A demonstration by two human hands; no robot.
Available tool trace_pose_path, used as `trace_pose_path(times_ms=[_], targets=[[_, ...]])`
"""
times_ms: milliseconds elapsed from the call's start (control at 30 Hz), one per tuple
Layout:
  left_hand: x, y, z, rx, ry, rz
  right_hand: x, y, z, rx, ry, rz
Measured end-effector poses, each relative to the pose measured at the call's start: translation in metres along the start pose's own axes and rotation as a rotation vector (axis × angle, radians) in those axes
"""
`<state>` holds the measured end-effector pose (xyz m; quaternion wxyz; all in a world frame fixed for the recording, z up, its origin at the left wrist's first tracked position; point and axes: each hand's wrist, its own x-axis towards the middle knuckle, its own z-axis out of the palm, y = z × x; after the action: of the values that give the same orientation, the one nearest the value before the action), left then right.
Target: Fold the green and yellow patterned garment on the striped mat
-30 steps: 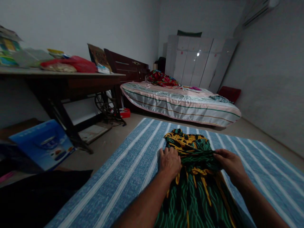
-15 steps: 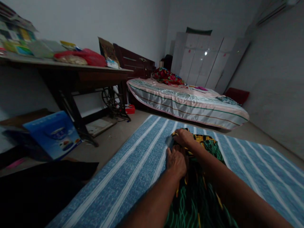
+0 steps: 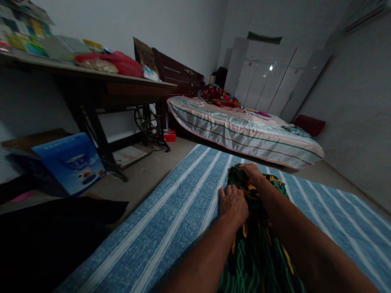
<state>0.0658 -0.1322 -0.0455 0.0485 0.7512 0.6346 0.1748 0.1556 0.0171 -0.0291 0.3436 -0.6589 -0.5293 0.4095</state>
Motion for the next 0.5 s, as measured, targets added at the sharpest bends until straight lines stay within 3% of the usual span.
trace_pose_path(times_ms=[267,500], targets=[[0.001,-0.001,0.004,-0.027,0.000,-0.009,0.001,-0.007,-0.004,0.067,-0.040,0.200],[0.000,0.000,0.001,-0.045,-0.011,-0.016,0.004,-0.009,-0.004,-0.015,-0.081,0.185]])
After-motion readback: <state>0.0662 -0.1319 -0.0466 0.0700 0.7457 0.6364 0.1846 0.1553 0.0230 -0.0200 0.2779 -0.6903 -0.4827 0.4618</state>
